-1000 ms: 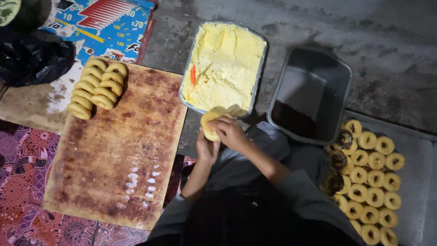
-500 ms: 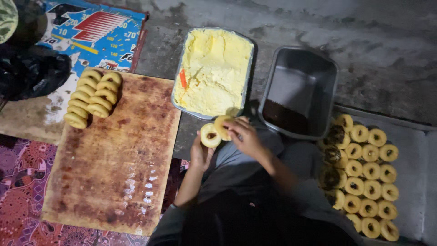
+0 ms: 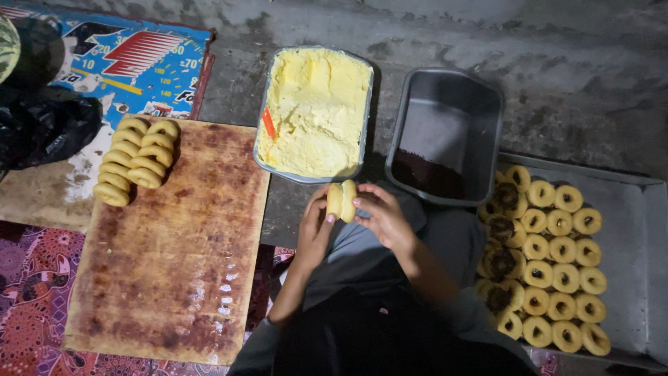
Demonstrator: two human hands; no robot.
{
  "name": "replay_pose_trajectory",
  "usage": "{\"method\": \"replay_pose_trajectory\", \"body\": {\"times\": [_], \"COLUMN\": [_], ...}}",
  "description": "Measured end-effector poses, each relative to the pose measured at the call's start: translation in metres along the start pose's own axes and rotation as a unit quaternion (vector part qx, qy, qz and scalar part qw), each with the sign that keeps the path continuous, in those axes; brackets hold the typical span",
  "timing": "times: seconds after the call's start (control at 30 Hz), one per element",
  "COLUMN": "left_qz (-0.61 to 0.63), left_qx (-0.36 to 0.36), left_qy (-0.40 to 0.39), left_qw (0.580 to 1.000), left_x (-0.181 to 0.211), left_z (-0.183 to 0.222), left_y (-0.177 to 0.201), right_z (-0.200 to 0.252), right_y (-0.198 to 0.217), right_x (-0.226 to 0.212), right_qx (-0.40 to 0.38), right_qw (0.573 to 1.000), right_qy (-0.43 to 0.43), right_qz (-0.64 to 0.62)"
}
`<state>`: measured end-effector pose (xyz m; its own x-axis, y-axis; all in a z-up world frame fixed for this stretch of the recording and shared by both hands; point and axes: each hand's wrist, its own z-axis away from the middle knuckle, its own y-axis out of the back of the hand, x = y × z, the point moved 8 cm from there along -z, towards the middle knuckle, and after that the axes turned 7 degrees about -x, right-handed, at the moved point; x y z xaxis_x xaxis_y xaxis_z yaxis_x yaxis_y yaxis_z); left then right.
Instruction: The person fills ring-shaped donuts with a yellow cream and then dips them into a dark topping. They handle the donuts one at a time, placing the finished items onto a metal tray.
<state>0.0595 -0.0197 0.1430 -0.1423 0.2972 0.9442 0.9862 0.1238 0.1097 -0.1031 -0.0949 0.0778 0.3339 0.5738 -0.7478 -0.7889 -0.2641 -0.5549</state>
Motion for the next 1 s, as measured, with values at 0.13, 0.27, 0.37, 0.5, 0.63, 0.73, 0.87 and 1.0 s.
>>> {"method": "replay_pose_trajectory", "body": {"times": [0.13, 0.27, 0.37, 0.5, 0.63, 0.73, 0.87, 1.0], "left_qz": [0.005, 0.177, 0.293, 0.417, 0.459, 0.476, 0.458, 0.344], "left_qx": [0.029, 0.062, 0.088, 0.088, 0.063, 0.083, 0.062, 0.012], "left_qy": [0.045, 0.207, 0.253, 0.230, 0.208, 0.241, 0.235, 0.177], "left_qw": [0.999, 0.960, 0.918, 0.875, 0.861, 0.841, 0.855, 0.922], "left_x": [-0.019, -0.068, -0.086, -0.083, -0.071, -0.074, -0.078, -0.066], "left_z": [0.003, 0.020, 0.028, 0.021, 0.013, 0.015, 0.019, 0.012], "left_y": [0.003, 0.002, -0.003, -0.017, -0.023, -0.021, -0.027, -0.028], "right_z": [0.009, 0.034, 0.042, 0.054, 0.062, 0.065, 0.078, 0.070], "right_y": [-0.024, -0.069, -0.078, -0.086, -0.094, -0.090, -0.085, -0.052], "right_x": [-0.005, -0.041, -0.071, -0.086, -0.086, -0.097, -0.088, -0.069], "right_qx": [-0.023, -0.115, -0.075, -0.091, -0.139, -0.113, -0.113, -0.100], "right_qw": [0.989, 0.813, 0.678, 0.686, 0.692, 0.694, 0.680, 0.796], "right_qy": [0.099, 0.284, 0.358, 0.380, 0.362, 0.363, 0.386, 0.320], "right_qz": [0.103, 0.495, 0.638, 0.614, 0.608, 0.611, 0.614, 0.503]}}
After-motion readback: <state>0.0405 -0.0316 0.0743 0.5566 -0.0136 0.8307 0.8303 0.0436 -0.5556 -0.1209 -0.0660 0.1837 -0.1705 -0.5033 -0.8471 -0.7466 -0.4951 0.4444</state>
